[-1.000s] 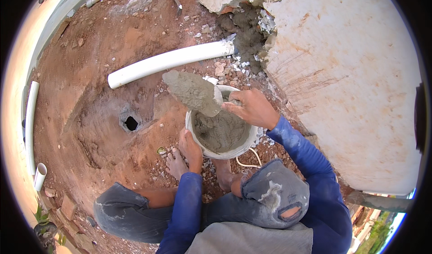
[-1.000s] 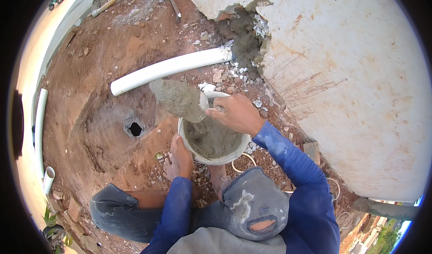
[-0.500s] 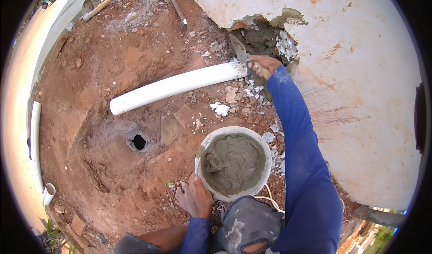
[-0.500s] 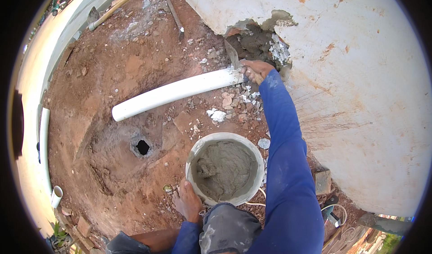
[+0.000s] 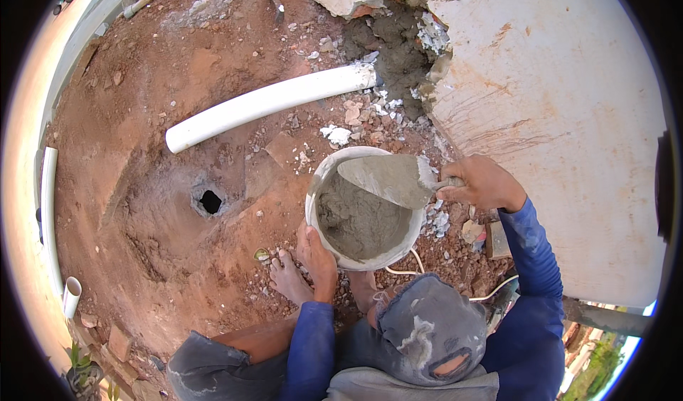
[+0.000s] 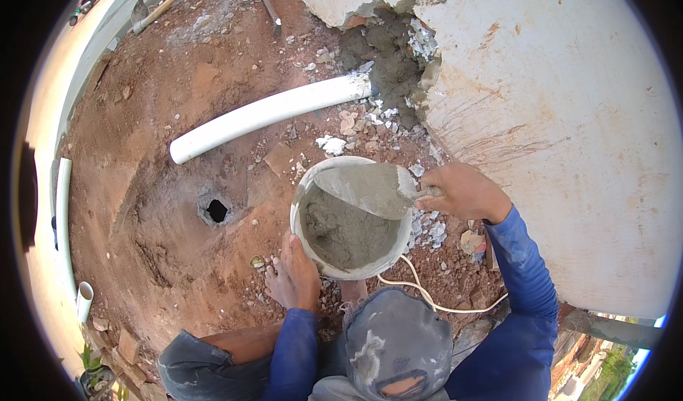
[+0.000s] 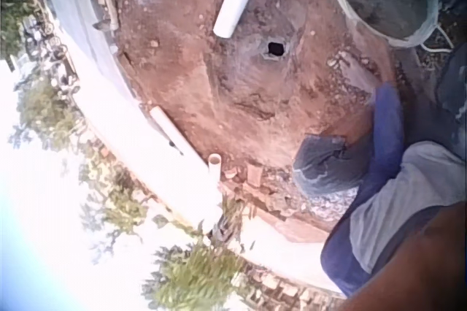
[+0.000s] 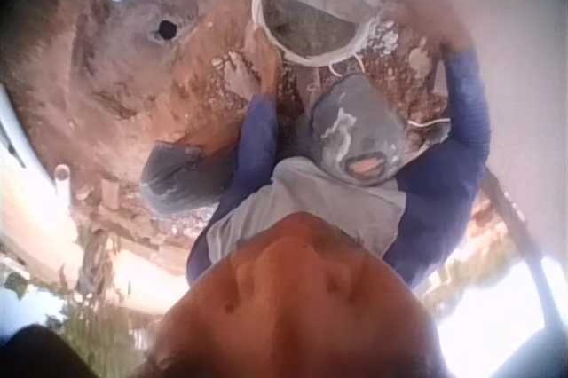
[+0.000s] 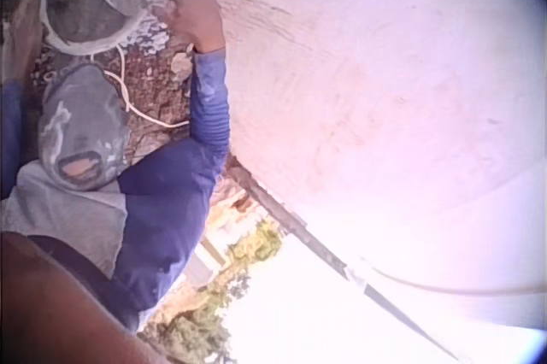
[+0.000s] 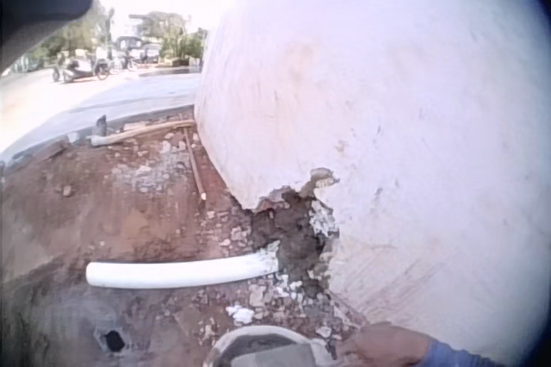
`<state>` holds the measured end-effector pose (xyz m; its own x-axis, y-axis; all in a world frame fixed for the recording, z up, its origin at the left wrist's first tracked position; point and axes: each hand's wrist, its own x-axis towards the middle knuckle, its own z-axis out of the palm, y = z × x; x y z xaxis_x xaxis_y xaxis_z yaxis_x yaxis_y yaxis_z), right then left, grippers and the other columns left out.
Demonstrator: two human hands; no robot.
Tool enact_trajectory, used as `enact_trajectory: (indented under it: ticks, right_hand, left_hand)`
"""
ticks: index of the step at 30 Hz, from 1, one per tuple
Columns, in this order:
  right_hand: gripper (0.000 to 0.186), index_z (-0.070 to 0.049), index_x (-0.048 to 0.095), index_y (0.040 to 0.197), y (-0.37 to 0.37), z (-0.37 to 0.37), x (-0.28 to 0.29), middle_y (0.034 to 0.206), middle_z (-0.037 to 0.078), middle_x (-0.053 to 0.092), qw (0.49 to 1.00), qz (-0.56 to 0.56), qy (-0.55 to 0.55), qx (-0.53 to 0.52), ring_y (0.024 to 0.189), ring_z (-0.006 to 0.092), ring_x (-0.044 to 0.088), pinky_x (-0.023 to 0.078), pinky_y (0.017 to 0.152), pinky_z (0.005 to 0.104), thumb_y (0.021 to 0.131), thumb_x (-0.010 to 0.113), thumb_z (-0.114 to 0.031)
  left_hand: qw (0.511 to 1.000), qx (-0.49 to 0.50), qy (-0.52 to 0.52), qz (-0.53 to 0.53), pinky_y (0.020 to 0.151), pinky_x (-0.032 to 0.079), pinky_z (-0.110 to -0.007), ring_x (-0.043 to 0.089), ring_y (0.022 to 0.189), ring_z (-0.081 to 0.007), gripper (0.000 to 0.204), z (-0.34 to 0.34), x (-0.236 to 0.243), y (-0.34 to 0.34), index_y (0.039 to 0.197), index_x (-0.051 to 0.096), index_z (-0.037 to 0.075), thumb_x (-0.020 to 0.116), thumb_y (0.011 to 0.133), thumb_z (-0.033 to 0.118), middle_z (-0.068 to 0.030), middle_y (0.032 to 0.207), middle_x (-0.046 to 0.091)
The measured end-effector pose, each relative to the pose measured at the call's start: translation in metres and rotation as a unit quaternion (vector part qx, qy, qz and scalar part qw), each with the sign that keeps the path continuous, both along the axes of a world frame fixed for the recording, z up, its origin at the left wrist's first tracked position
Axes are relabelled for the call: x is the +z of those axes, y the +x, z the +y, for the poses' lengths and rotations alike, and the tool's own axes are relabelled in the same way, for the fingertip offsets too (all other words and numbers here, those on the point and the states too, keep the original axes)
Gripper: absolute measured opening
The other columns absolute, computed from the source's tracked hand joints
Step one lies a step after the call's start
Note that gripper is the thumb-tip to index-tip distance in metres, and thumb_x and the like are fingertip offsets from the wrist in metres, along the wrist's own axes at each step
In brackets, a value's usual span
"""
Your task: The person scoops cement from a bucket using a trowel and applies it to the wall around a white PVC pipe. They repeatedly smooth the cement and adjust the pipe's position to ensure it is properly set in the wall.
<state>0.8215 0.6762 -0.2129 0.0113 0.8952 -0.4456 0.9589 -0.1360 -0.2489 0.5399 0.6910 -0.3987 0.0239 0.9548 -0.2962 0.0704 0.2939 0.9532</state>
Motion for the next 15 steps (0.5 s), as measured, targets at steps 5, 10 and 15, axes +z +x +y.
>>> enact_trajectory:
  ticks: [5,10,15]
  right_hand:
    - [0.018,-0.005,0.065,0.083,-0.044,-0.022,-0.036,0.069,0.015,0.063,0.955,-0.273,0.098,0.055,0.068,0.0304,0.064,0.049,0.059,0.0402,0.078,0.066,-0.022]
    - [0.009,-0.003,0.069,0.075,-0.104,-0.021,-0.08,0.07,0.012,0.066,0.943,-0.283,0.101,0.139,0.067,0.0258,0.067,0.051,0.057,0.0346,0.075,0.063,-0.01]
    - [0.021,-0.001,0.068,0.079,-0.1,-0.065,-0.092,0.072,0.017,0.066,0.993,-0.109,0.016,0.034,0.07,0.0316,0.067,0.053,0.063,0.0418,0.08,0.064,-0.022]
  left_hand:
    - [0.999,-0.032,0.003,0.018,0.076,0.043,-0.033,0.055,0.082,-0.0197,0.038,-0.005,0.006,0.016,0.118,0.055,-0.008,0.039,0.1,0.022,-0.0143,0.092,0.061]
    - [0.997,-0.052,0.052,0.019,0.07,0.043,-0.033,0.051,0.075,-0.0176,0.038,-0.01,0.013,0.022,0.118,0.055,-0.007,0.04,0.1,0.024,-0.0118,0.084,0.058]
    - [0.996,-0.044,0.068,0.022,0.068,0.042,-0.032,0.049,0.073,-0.0156,0.039,-0.015,0.013,0.021,0.121,0.054,-0.005,0.04,0.101,0.025,-0.0095,0.081,0.056]
